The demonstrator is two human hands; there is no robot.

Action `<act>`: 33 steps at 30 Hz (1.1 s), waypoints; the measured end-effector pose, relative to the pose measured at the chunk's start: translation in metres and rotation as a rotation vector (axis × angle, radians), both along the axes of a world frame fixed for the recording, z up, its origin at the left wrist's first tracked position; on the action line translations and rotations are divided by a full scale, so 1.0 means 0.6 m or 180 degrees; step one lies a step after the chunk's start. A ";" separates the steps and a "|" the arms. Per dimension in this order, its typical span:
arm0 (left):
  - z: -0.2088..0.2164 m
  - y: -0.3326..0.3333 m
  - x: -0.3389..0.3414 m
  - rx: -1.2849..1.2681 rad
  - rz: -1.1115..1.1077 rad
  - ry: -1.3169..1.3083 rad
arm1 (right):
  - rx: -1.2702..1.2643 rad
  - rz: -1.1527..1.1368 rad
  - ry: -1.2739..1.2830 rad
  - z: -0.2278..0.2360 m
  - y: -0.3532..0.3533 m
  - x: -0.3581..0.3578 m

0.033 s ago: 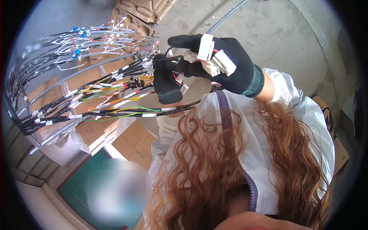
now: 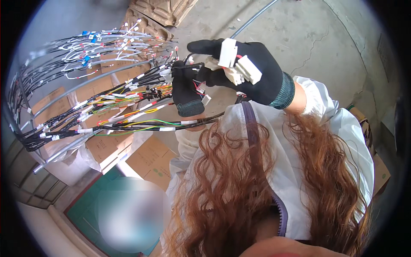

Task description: Organizing and arranging a large bundle of electrical wiring harnesses with various connectors.

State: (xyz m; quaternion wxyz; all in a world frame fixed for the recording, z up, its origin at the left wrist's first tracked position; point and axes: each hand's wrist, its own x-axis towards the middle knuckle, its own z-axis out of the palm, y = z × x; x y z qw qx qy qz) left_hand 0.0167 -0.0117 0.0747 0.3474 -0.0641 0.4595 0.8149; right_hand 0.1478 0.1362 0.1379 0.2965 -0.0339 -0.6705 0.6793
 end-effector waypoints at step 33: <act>-0.010 -0.015 -0.003 -0.0761 -0.0107 0.0398 | 0.0758 0.0766 -0.1406 0.034 0.035 -0.063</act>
